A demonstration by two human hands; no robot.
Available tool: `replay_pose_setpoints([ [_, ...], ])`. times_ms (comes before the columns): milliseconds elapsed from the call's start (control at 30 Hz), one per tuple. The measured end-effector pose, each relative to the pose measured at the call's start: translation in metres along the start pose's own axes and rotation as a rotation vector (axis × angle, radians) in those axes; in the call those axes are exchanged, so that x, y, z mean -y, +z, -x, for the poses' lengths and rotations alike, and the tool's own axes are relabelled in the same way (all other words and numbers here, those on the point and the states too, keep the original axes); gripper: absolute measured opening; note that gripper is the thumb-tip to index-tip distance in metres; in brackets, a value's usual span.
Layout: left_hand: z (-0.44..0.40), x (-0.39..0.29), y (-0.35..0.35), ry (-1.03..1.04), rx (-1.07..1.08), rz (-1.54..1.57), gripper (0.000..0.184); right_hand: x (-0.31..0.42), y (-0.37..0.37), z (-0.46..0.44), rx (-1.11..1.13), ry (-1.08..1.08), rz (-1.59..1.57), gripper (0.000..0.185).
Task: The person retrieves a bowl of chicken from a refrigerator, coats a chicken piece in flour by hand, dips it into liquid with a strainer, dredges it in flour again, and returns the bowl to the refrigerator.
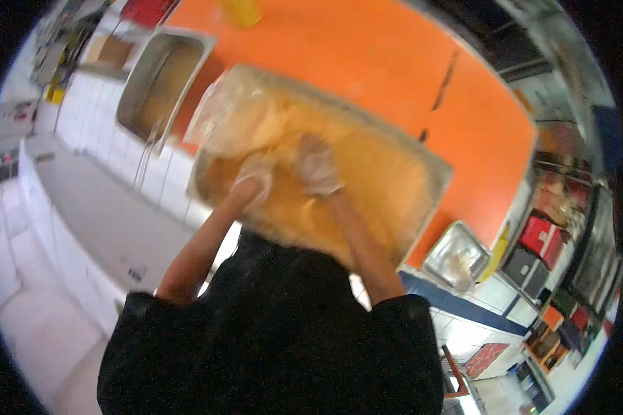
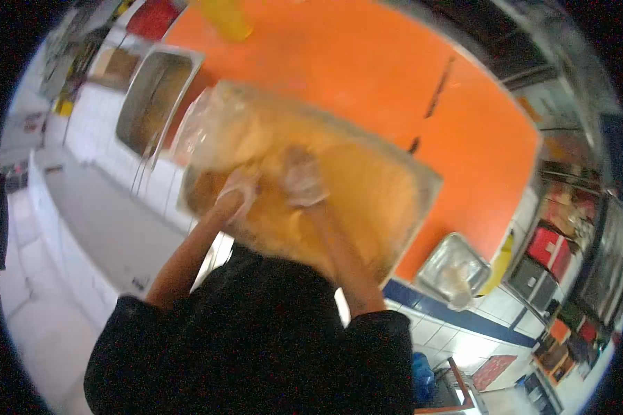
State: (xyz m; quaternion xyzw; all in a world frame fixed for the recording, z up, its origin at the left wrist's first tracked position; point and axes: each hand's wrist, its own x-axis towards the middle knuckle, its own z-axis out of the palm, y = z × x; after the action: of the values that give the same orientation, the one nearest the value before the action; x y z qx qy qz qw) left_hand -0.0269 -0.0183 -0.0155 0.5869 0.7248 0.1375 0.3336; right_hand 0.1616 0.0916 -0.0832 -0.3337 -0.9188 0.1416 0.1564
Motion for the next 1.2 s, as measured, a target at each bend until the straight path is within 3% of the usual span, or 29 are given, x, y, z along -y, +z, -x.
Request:
replay_pose_setpoints([
  [33,-0.019,-0.031,-0.001,-0.032,0.079,-0.354,0.034,-0.008,-0.021,0.01,0.07,-0.008,-0.01,0.045],
  [67,-0.038,-0.056,-0.009,-0.075,0.364,-0.674,0.058,-0.017,-0.033,0.022,-0.078,-0.046,-0.117,0.042],
  [100,-0.043,-0.033,0.016,0.17,0.061,-0.673,0.059,-0.029,-0.043,0.03,-0.232,-0.119,-0.203,0.038],
  [133,-0.06,-0.035,0.016,0.003,0.264,-0.555,0.06,-0.017,-0.05,0.036,0.497,0.103,-0.057,0.069],
  [167,-0.071,-0.03,0.028,0.035,0.309,-0.647,0.058,-0.016,-0.075,0.037,0.641,0.396,-0.406,0.074],
  [200,-0.072,-0.024,0.036,0.047,0.364,-0.748,0.056,-0.002,-0.095,0.05,0.412,0.291,-0.249,0.075],
  [233,-0.065,-0.021,0.036,0.05,0.253,-0.599,0.054,0.01,-0.106,0.063,0.193,0.18,-0.097,0.075],
  [300,-0.07,-0.022,0.032,0.074,0.116,-0.451,0.051,0.006,-0.093,0.062,0.156,0.136,-0.093,0.075],
  [400,-0.075,-0.035,0.023,0.089,0.224,-0.63,0.045,-0.004,-0.077,0.059,0.202,0.13,-0.138,0.076],
  [467,-0.057,-0.062,0.001,0.182,0.031,-0.494,0.031,-0.009,-0.056,0.063,0.247,0.167,-0.161,0.076],
  [567,-0.077,-0.001,0.042,0.109,0.025,-0.294,0.029,-0.024,0.031,0.083,0.141,0.304,-0.229,0.073],
  [633,-0.077,-0.013,0.035,0.108,-0.007,-0.281,0.029,-0.033,0.085,0.081,-0.248,0.168,-0.06,0.066],
  [733,-0.057,-0.031,0.013,0.063,-0.021,-0.261,0.029,0.053,-0.125,0.003,0.195,0.137,-0.186,0.062],
  [767,-0.055,-0.034,0.011,0.047,-0.022,-0.258,0.029,0.047,-0.115,0.002,0.185,0.132,-0.178,0.062],
  [833,-0.047,-0.023,0.021,0.139,-0.122,-0.321,0.028,0.041,-0.076,0.008,0.011,-0.011,0.213,0.05],
  [967,-0.051,0.008,0.043,0.488,-0.514,-0.554,0.025,0.037,-0.073,-0.002,0.029,-0.003,0.135,0.057],
  [1000,-0.055,0.005,0.044,0.486,-0.52,-0.552,0.025,0.036,-0.075,0.002,0.074,-0.034,0.177,0.057],
  [1067,-0.058,0.003,0.045,0.278,-0.452,-0.109,0.024,0.035,-0.072,0.002,0.114,-0.065,0.214,0.057],
  [1167,-0.058,-0.01,0.027,0.196,-0.316,-0.303,0.025,0.015,-0.038,0.0,0.041,-0.27,0.226,0.062],
  [1200,-0.058,-0.012,0.025,0.197,-0.322,-0.307,0.025,0.012,-0.043,0.003,-0.103,-0.312,0.18,0.063],
])
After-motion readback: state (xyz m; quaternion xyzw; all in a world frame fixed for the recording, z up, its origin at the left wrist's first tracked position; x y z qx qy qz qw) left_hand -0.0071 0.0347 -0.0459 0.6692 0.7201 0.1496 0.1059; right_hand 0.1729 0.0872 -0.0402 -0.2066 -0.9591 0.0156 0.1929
